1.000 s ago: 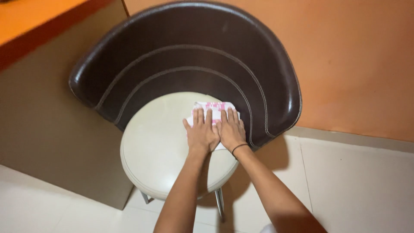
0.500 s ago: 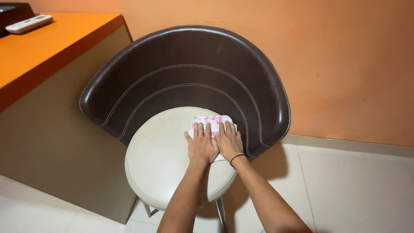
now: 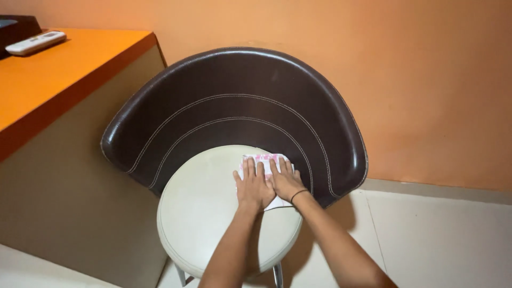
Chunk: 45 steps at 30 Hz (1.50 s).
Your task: The person wipes a chair seat and backrest, then an orange table, and finally a bedside table using a pink and white checkered cloth. The person moves a cup and glass on the table to wipe underneath them.
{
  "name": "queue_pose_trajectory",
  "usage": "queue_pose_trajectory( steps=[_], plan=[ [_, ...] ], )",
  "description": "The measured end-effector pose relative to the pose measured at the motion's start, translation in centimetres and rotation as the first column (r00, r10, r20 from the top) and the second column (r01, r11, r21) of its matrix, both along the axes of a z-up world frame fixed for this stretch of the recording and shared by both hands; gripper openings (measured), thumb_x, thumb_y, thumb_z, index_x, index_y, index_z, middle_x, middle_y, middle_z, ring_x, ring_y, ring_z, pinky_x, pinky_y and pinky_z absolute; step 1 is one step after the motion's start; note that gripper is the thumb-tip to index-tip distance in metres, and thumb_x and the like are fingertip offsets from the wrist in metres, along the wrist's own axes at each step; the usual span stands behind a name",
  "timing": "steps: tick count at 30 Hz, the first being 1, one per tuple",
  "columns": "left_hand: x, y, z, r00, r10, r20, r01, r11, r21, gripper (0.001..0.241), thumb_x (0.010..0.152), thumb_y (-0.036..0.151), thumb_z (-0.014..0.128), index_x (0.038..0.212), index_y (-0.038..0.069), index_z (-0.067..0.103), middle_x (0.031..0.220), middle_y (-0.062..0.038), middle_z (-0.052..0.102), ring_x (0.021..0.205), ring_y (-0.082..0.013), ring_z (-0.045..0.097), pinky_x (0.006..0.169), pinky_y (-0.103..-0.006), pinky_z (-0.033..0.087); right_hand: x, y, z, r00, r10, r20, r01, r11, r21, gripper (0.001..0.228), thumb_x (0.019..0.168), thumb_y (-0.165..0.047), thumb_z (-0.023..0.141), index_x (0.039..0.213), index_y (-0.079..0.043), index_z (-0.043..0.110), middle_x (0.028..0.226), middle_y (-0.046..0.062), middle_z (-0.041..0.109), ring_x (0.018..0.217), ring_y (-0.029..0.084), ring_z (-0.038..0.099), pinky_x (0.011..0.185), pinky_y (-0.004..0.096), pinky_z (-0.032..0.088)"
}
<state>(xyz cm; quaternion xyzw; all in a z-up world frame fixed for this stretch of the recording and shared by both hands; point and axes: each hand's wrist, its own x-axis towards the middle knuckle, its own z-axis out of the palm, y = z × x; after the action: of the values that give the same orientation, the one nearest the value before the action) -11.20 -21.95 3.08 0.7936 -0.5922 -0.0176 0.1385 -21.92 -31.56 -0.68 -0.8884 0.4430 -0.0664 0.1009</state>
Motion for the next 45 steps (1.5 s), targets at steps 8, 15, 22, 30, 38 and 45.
queue_pose_trajectory(
  steps=[8, 15, 22, 30, 38, 45],
  plan=[
    [3.3, -4.7, 4.3, 0.992, -0.129, -0.012, 0.129, 0.969, 0.21, 0.099, 0.077, 0.057, 0.066, 0.154, 0.005, 0.033, 0.159, -0.022, 0.028, 0.151, -0.0367, 0.021, 0.119, -0.0635, 0.021, 3.5, -5.7, 8.0, 0.95, 0.13, -0.285, -0.053, 0.963, 0.263, 0.091, 0.083, -0.038, 0.078, 0.156, -0.013, 0.03, 0.154, 0.02, 0.044, 0.144, 0.036, 0.041, 0.118, 0.047, 0.036],
    [4.1, -7.9, 4.6, 0.96, -0.281, 0.008, 0.262, 0.908, 0.328, 0.084, 0.067, 0.05, 0.076, 0.134, 0.004, 0.059, 0.137, -0.016, 0.055, 0.136, -0.0309, 0.047, 0.113, -0.052, 0.042, 3.7, -7.0, 8.0, 0.973, 0.142, -0.184, -0.104, 0.974, 0.202, 0.038, 0.072, -0.02, 0.082, 0.107, -0.007, 0.076, 0.112, 0.02, 0.072, 0.109, 0.035, 0.071, 0.094, 0.045, 0.058],
    [3.6, -8.7, 4.3, 0.943, -0.265, 0.201, 0.273, 0.962, -0.012, 0.068, 0.086, 0.046, 0.067, 0.137, 0.002, 0.055, 0.137, -0.019, 0.054, 0.136, -0.0328, 0.046, 0.121, -0.0502, 0.034, 2.5, -6.2, 11.0, 0.936, 0.02, -0.351, -0.066, 0.991, -0.119, 0.021, 0.078, -0.023, 0.078, 0.093, -0.008, 0.079, 0.099, 0.018, 0.077, 0.094, 0.031, 0.076, 0.08, 0.043, 0.062],
    [-3.4, -9.3, 0.7, 0.94, -0.34, 0.006, 0.337, 0.93, -0.145, 0.091, 0.1, 0.052, 0.047, 0.159, -0.004, 0.007, 0.166, -0.03, 0.005, 0.156, -0.0383, 0.002, 0.127, -0.0464, 0.003, -2.6, -5.6, 14.9, 0.942, -0.162, -0.295, -0.056, 0.789, -0.612, 0.032, 0.099, -0.015, 0.058, 0.124, 0.0, 0.068, 0.129, 0.018, 0.066, 0.127, 0.033, 0.058, 0.106, 0.045, 0.044],
    [-6.5, -10.8, -3.0, 0.837, -0.392, -0.383, 0.292, 0.91, -0.293, 0.084, 0.096, 0.035, 0.045, 0.16, -0.004, 0.006, 0.17, -0.024, 0.001, 0.158, -0.0373, 0.0, 0.126, -0.0455, 0.006, -4.3, -3.8, 10.2, 0.638, -0.217, -0.739, -0.347, 0.775, -0.528, 0.062, 0.102, -0.032, 0.035, 0.16, -0.011, 0.026, 0.169, 0.004, 0.018, 0.156, 0.019, 0.012, 0.125, 0.042, 0.001],
    [-4.7, -14.5, -0.5, 0.914, -0.306, -0.267, 0.23, 0.932, -0.282, 0.078, 0.096, 0.026, 0.042, 0.161, -0.004, 0.011, 0.169, -0.027, 0.003, 0.157, -0.04, 0.004, 0.125, -0.049, 0.011, -2.7, -9.0, 11.5, 0.667, -0.256, -0.7, -0.296, 0.771, -0.564, 0.062, 0.103, -0.036, 0.027, 0.163, -0.021, 0.019, 0.171, -0.007, 0.012, 0.156, 0.01, 0.007, 0.125, 0.041, -0.004]
  ],
)
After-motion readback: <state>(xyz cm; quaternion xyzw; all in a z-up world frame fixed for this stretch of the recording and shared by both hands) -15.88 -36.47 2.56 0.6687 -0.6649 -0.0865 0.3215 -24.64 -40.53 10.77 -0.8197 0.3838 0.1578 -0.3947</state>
